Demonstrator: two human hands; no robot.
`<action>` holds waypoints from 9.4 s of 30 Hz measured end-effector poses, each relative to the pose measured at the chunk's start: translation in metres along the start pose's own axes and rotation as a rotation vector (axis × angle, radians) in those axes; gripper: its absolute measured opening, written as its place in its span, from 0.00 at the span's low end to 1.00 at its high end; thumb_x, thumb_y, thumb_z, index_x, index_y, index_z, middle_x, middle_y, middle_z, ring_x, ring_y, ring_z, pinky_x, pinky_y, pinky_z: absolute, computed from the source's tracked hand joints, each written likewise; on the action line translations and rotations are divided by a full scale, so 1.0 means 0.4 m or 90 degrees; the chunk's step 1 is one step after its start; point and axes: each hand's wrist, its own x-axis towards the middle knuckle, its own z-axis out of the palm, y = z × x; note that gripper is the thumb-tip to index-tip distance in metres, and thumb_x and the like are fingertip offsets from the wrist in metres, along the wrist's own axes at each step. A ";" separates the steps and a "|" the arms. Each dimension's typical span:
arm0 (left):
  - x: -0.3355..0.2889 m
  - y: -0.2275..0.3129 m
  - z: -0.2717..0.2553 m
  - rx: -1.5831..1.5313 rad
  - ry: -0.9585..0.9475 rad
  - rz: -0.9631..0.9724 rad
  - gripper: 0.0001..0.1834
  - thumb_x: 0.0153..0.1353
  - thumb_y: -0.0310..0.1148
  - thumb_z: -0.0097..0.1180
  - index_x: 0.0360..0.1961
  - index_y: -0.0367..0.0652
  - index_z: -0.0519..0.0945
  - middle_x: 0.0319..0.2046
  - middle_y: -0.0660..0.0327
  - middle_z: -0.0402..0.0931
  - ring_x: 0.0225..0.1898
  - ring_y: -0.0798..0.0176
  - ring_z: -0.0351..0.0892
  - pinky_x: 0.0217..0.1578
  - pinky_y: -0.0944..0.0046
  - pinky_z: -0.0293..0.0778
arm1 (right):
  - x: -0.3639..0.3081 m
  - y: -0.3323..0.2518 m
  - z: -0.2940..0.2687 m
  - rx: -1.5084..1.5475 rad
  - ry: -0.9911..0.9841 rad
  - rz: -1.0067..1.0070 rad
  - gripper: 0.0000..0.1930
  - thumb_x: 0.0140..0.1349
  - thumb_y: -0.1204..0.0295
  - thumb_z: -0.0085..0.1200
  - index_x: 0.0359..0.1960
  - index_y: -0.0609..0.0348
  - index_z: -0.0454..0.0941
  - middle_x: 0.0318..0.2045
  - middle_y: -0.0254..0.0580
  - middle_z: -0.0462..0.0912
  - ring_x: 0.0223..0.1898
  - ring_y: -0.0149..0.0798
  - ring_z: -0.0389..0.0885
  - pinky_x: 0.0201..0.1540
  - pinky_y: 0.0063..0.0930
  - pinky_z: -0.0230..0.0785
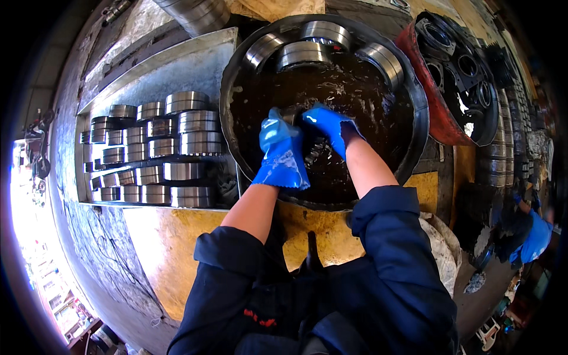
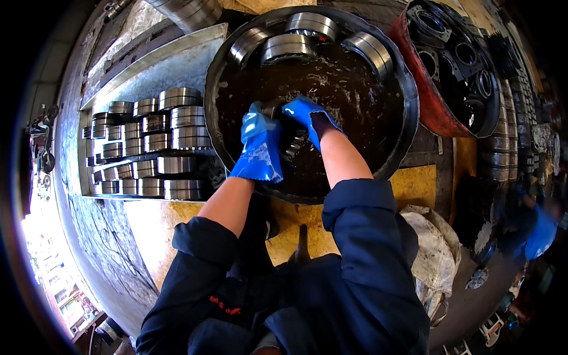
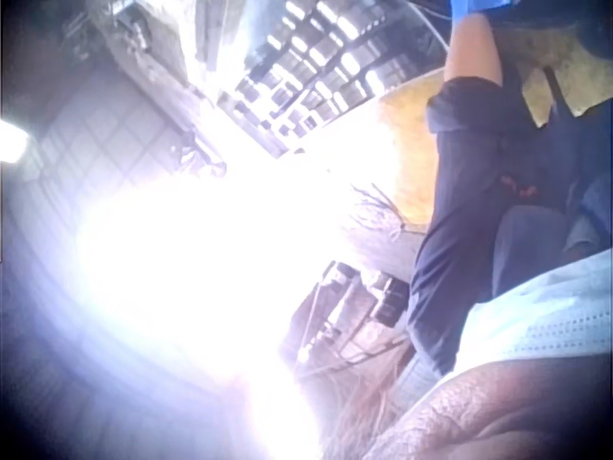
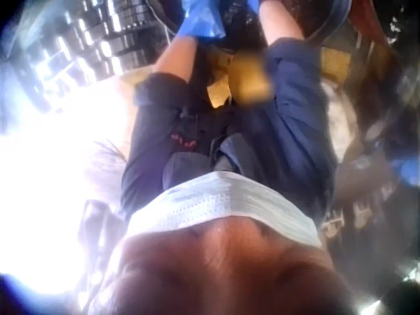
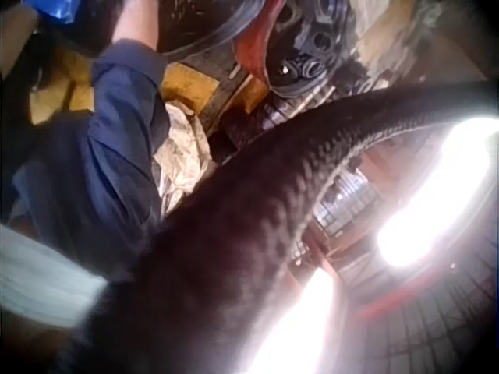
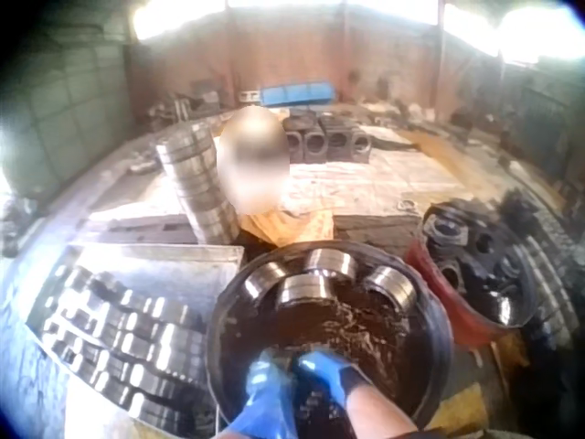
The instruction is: The person cleans metal ring components by submerging them in a container of liquid and using a brush to scrub the surfaces. The person picks up one metal ring at a time from a tray, rinses and scrubs it in the dark liquid, and then sets it aside.
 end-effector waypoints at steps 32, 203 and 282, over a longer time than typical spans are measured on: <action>0.010 0.000 -0.009 -0.011 -0.059 -0.032 0.34 0.52 0.35 0.63 0.63 0.44 0.70 0.54 0.41 0.75 0.54 0.39 0.78 0.55 0.51 0.76 | -0.009 0.015 -0.038 -0.201 -0.070 0.020 0.22 0.63 0.59 0.57 0.51 0.65 0.80 0.48 0.58 0.83 0.50 0.50 0.82 0.53 0.41 0.71; -0.001 0.009 -0.028 -0.085 -0.055 -0.015 0.31 0.52 0.30 0.58 0.61 0.43 0.72 0.54 0.41 0.76 0.55 0.37 0.77 0.55 0.49 0.76 | 0.040 0.070 0.007 -0.152 0.097 0.021 0.28 0.55 0.58 0.64 0.53 0.66 0.79 0.47 0.66 0.82 0.50 0.58 0.82 0.58 0.41 0.71; 0.005 -0.004 -0.012 -0.046 -0.017 -0.015 0.34 0.51 0.32 0.60 0.63 0.44 0.71 0.57 0.41 0.74 0.56 0.39 0.77 0.57 0.49 0.75 | 0.004 0.214 0.179 0.216 0.335 -0.193 0.45 0.51 0.58 0.68 0.68 0.63 0.59 0.59 0.61 0.74 0.59 0.58 0.76 0.62 0.43 0.69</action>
